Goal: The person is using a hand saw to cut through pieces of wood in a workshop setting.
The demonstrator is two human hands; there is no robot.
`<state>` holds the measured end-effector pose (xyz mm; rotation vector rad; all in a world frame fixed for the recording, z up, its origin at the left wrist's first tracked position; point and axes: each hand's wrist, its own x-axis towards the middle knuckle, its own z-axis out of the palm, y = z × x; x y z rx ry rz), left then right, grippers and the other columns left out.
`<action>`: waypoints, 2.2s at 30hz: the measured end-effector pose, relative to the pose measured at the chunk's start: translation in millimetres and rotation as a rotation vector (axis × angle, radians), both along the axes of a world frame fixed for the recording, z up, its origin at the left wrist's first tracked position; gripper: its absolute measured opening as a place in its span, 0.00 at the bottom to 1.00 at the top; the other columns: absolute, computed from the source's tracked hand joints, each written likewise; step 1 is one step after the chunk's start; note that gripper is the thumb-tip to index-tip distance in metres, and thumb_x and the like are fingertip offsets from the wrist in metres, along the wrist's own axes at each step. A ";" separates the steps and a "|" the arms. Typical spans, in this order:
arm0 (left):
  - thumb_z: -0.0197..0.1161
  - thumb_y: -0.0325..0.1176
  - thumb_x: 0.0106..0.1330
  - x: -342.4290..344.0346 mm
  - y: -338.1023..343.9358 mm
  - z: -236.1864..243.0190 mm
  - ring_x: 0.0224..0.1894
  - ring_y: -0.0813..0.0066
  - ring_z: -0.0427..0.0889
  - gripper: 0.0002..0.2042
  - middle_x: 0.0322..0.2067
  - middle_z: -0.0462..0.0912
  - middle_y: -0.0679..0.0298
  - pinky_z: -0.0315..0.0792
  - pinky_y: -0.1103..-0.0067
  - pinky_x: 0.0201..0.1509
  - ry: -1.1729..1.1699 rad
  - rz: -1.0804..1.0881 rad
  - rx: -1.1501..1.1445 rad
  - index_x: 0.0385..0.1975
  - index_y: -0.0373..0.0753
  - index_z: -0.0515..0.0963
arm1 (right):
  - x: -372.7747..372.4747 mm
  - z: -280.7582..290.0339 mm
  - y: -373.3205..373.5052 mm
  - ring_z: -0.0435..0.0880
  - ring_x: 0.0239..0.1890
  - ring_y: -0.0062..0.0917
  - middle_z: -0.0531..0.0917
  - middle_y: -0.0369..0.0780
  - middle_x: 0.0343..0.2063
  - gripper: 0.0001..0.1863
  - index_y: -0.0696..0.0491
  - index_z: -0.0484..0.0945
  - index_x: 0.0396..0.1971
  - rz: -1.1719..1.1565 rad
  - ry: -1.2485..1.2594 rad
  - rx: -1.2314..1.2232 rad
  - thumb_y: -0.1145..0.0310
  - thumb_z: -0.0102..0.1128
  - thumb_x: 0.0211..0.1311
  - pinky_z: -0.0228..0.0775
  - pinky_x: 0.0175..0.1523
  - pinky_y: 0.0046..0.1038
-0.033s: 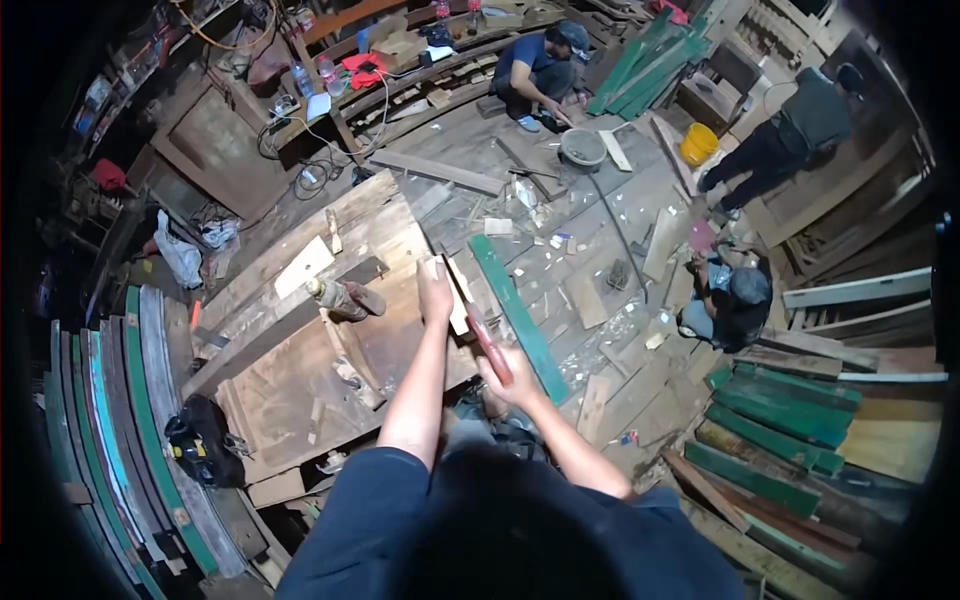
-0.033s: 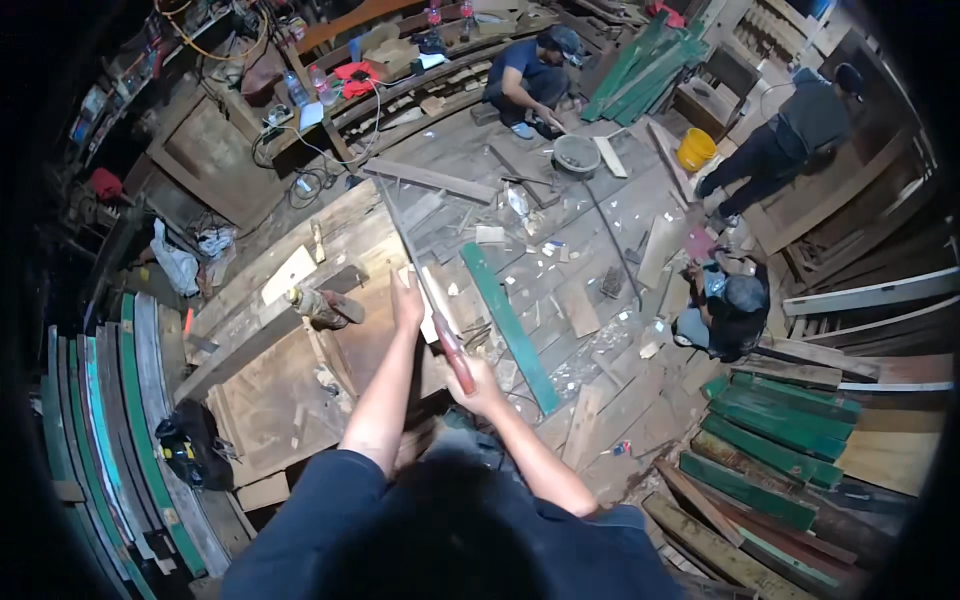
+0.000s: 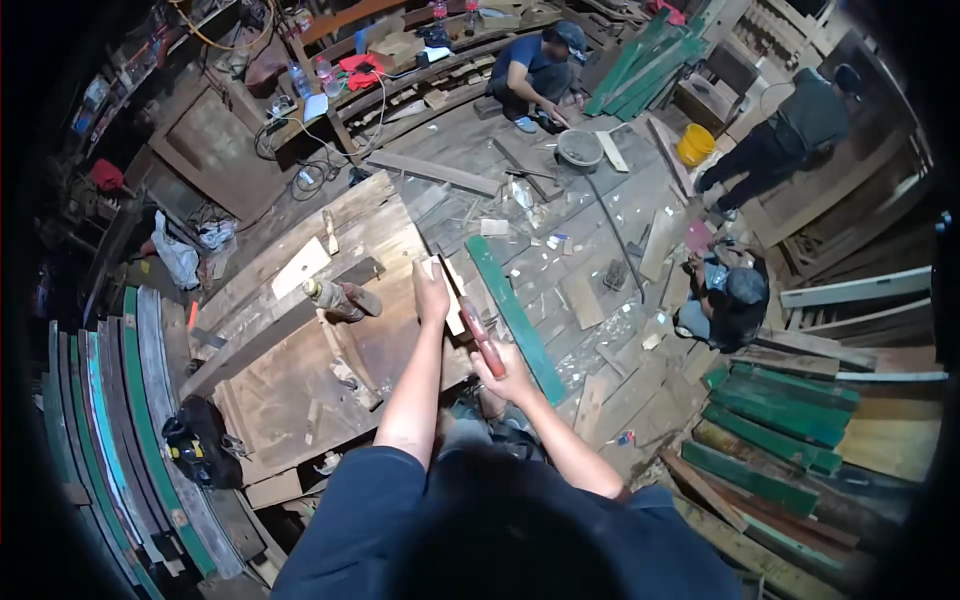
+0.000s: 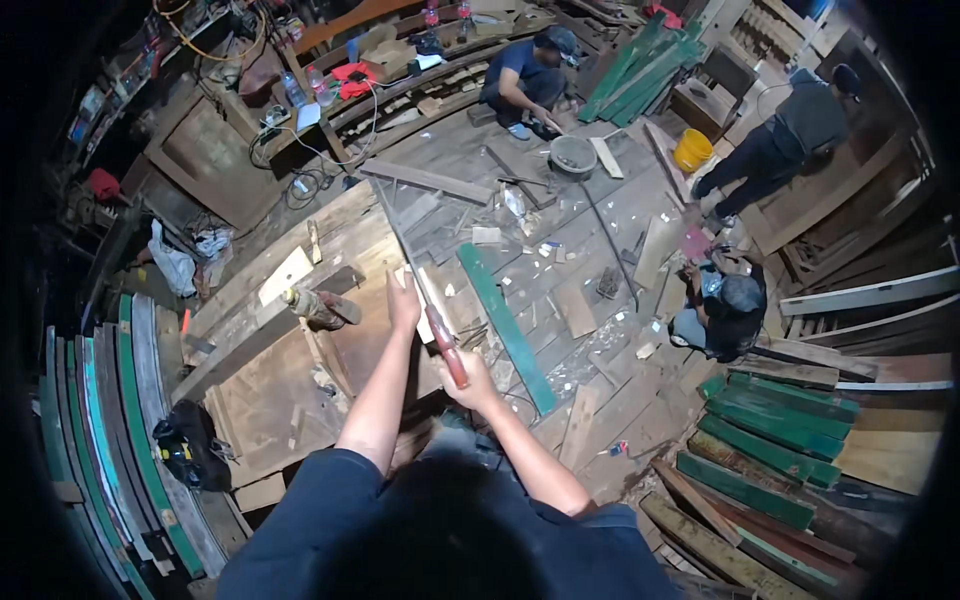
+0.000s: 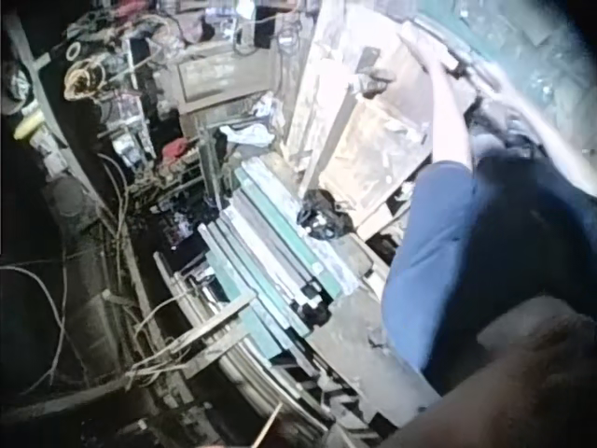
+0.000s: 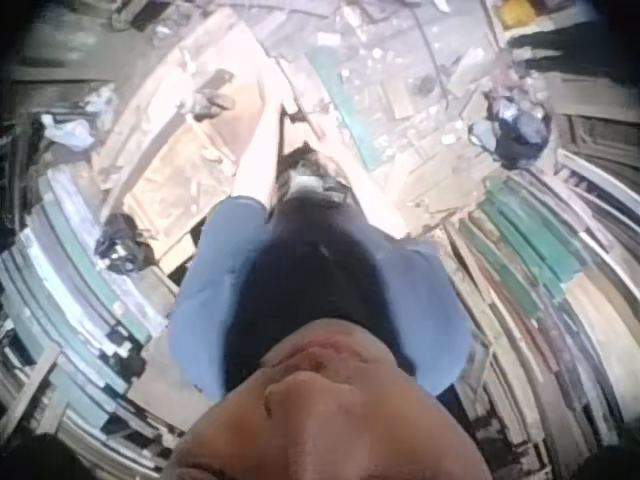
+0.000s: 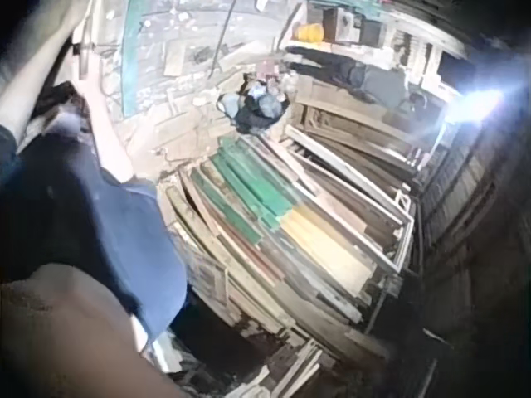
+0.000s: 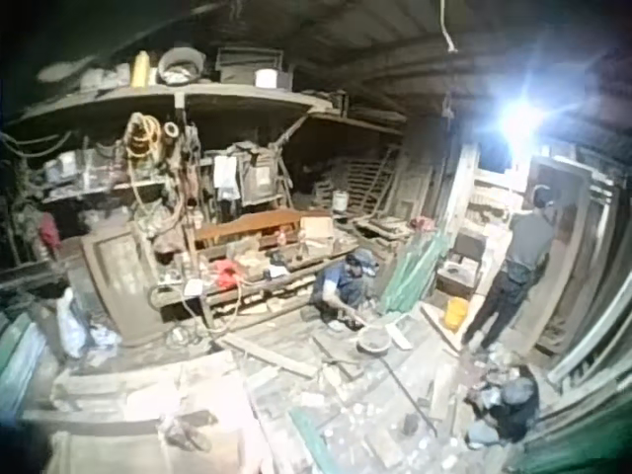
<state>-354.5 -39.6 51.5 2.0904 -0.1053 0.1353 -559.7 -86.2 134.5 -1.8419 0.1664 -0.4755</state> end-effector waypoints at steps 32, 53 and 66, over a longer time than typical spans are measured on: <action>0.48 0.42 0.69 5.0 7.9 11.1 0.50 0.47 0.73 0.15 0.45 0.75 0.47 0.66 0.61 0.51 0.069 -0.057 -0.007 0.46 0.38 0.68 | 4.8 0.8 1.6 0.69 0.16 0.32 0.69 0.44 0.14 0.09 0.59 0.68 0.20 0.027 0.031 -0.013 0.73 0.57 0.54 0.63 0.26 0.32; 0.48 0.46 0.69 1.9 15.8 19.6 0.51 0.47 0.73 0.20 0.47 0.76 0.47 0.66 0.61 0.54 0.104 0.008 0.060 0.52 0.38 0.68 | -60.8 26.0 8.2 0.71 0.17 0.29 0.69 0.43 0.15 0.07 0.58 0.71 0.25 0.093 0.252 0.051 0.71 0.59 0.54 0.65 0.26 0.30; 0.46 0.48 0.69 0.4 5.4 13.8 0.50 0.46 0.74 0.19 0.47 0.74 0.48 0.67 0.58 0.51 0.082 0.002 0.040 0.49 0.40 0.65 | 19.3 3.1 -9.1 0.66 0.16 0.23 0.68 0.40 0.13 0.11 0.59 0.69 0.21 0.069 0.074 -0.010 0.70 0.59 0.57 0.61 0.24 0.29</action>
